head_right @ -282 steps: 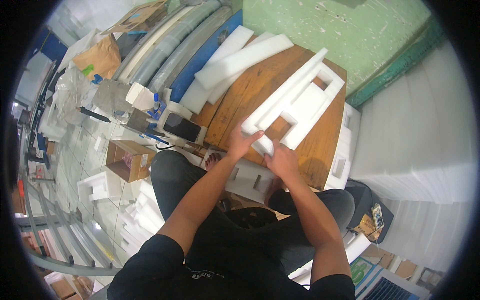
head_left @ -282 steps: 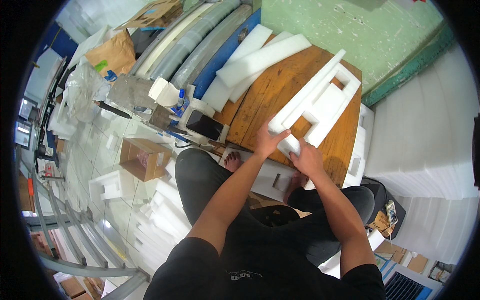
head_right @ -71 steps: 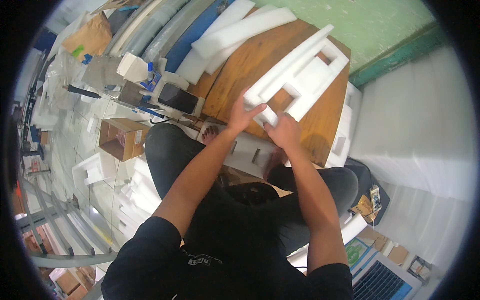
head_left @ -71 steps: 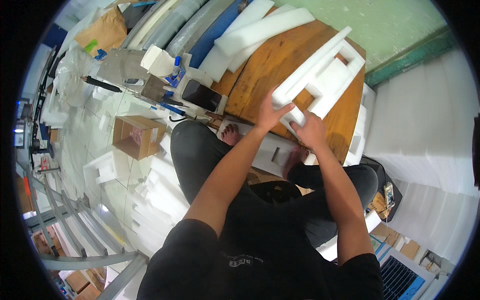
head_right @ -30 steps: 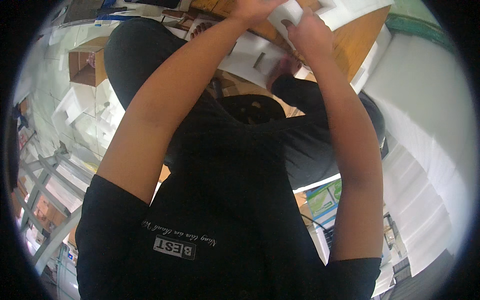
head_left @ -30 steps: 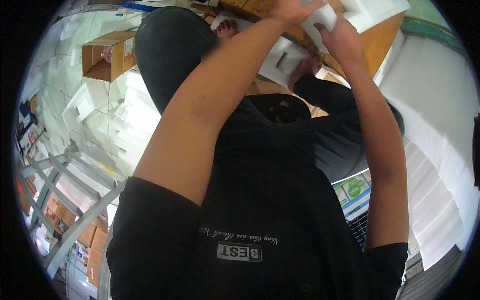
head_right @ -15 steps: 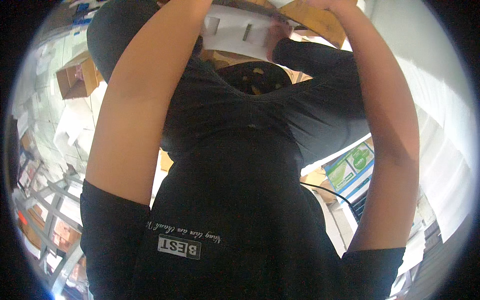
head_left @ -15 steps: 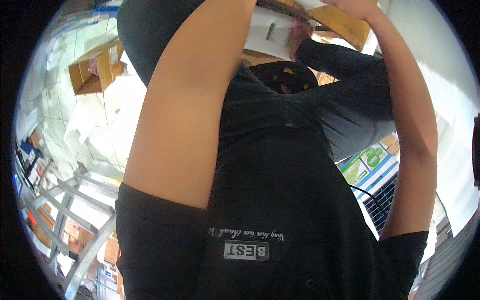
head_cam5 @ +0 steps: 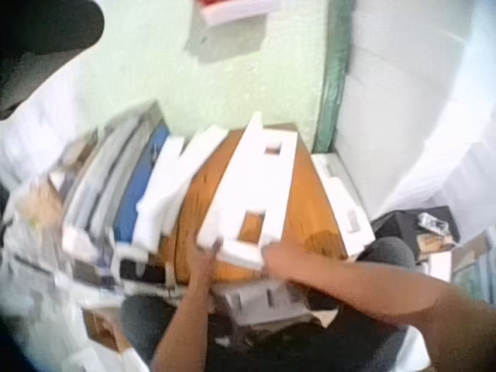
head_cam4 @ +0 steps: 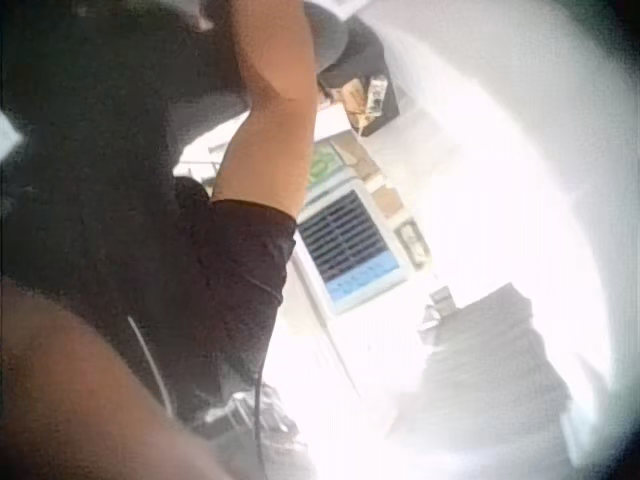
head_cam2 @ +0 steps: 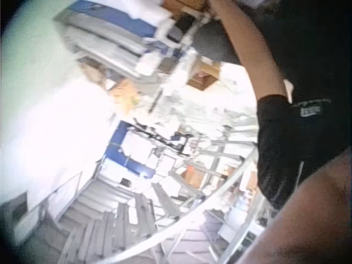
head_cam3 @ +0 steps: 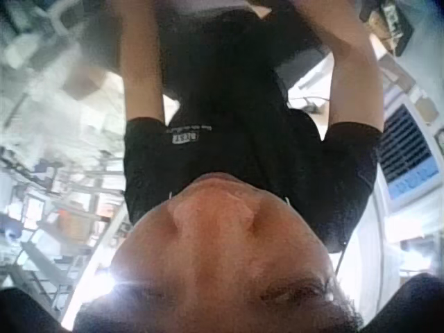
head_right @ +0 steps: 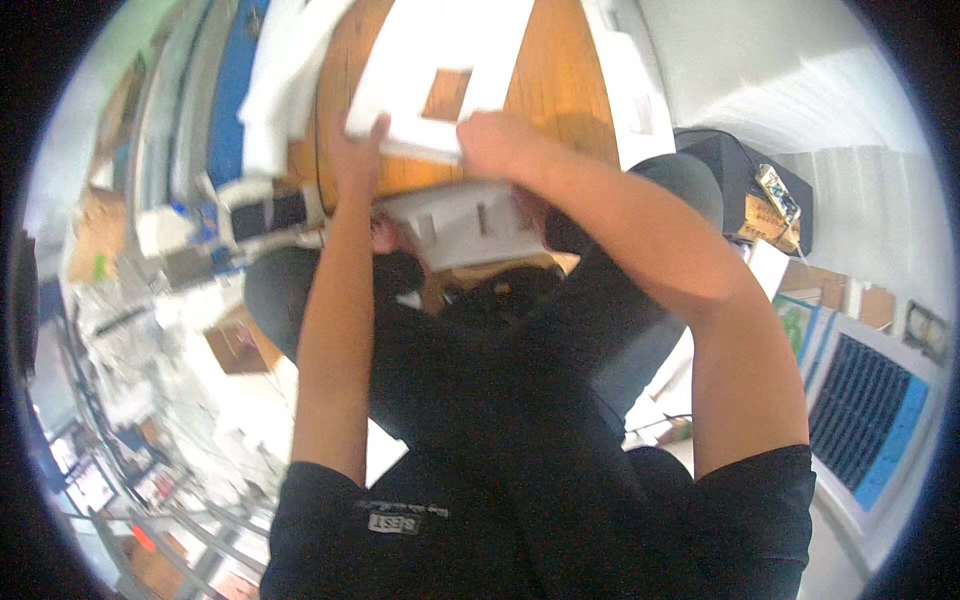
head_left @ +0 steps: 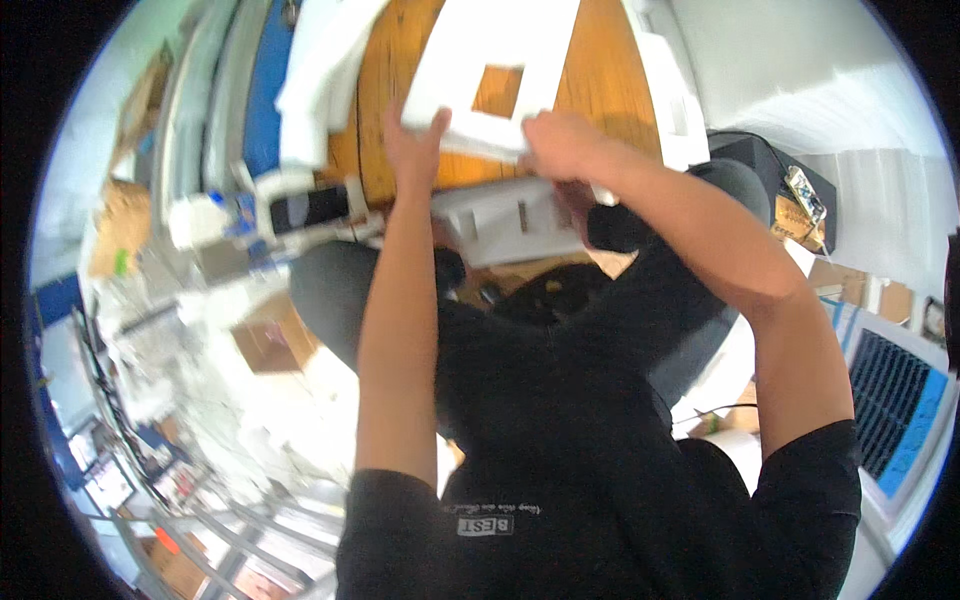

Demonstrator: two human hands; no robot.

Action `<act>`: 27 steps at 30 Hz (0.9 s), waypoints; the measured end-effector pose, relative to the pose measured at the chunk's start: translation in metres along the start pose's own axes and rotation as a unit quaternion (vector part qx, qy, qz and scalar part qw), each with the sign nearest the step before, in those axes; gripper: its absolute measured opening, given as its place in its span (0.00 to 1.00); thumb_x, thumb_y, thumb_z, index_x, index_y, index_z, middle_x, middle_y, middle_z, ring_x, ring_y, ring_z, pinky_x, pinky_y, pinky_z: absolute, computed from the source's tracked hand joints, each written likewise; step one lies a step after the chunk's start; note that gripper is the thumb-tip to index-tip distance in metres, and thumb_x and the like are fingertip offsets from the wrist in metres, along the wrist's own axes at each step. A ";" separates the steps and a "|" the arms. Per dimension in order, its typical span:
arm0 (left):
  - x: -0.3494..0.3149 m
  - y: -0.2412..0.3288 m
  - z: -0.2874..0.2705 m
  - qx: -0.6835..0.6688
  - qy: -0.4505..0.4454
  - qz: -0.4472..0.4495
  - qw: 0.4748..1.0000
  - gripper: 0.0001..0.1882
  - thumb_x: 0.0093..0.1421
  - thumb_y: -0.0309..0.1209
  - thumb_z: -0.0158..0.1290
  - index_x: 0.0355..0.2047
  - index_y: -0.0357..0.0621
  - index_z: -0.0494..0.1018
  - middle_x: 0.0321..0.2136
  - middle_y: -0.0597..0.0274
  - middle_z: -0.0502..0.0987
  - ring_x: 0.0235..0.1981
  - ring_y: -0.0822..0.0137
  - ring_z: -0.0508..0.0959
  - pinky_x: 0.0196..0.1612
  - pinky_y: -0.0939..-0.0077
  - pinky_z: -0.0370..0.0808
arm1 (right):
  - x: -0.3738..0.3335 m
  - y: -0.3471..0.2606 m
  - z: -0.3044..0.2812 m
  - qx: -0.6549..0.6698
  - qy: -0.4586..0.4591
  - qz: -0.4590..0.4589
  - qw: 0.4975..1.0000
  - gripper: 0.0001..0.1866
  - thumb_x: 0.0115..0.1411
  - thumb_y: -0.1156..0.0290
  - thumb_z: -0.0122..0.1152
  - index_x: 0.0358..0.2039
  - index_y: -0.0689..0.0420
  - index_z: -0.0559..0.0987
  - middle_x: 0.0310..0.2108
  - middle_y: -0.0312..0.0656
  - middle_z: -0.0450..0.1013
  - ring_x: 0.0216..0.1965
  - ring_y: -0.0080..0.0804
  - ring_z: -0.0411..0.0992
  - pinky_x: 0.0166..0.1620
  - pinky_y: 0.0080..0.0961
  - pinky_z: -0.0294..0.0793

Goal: The person sits on the floor and assembles white foam pieces into a larger structure. They pick up individual foam components, align them, and press them together to form a multi-part assembly.

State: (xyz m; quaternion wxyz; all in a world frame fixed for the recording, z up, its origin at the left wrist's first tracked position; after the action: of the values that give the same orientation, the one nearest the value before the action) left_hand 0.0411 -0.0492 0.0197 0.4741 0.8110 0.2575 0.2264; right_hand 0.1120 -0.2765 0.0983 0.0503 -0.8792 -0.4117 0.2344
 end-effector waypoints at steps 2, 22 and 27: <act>0.003 0.034 -0.009 0.094 0.038 0.055 0.993 0.45 0.56 0.45 0.70 0.67 0.34 0.65 0.65 0.42 0.69 0.65 0.47 0.69 0.69 0.55 0.62 | 0.000 0.001 0.007 0.046 -0.001 0.008 0.999 0.22 0.59 0.56 0.69 0.41 0.65 0.82 0.39 0.60 0.81 0.44 0.58 0.81 0.49 0.47 0.81; 0.066 -0.027 0.111 0.521 -0.446 0.161 0.710 0.40 0.49 0.40 0.70 0.61 0.34 0.71 0.55 0.39 0.78 0.57 0.42 0.78 0.58 0.55 0.76 | 0.013 0.055 -0.084 0.139 0.002 -0.146 0.980 0.17 0.53 0.62 0.70 0.40 0.59 0.88 0.45 0.54 0.82 0.55 0.44 0.79 0.52 0.44 0.79; 0.083 0.037 0.098 0.591 -0.439 0.083 0.672 0.41 0.50 0.34 0.69 0.64 0.39 0.66 0.54 0.43 0.78 0.58 0.45 0.77 0.59 0.51 0.76 | 0.022 0.103 -0.069 0.128 0.085 0.009 0.988 0.24 0.60 0.67 0.64 0.57 0.60 0.79 0.64 0.57 0.70 0.65 0.56 0.68 0.60 0.56 0.72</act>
State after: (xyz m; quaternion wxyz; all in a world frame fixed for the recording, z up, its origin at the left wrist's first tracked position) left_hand 0.1722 -0.0763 0.0188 -0.0666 0.9459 0.0312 -0.3161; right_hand 0.2276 -0.3208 0.1227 0.1956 -0.8858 -0.3648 0.2099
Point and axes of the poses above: each hand's wrist, its own x-axis towards the middle knuckle, its own z-axis out of the palm, y = z × x, the point moved 2 cm from there along x, towards the middle knuckle
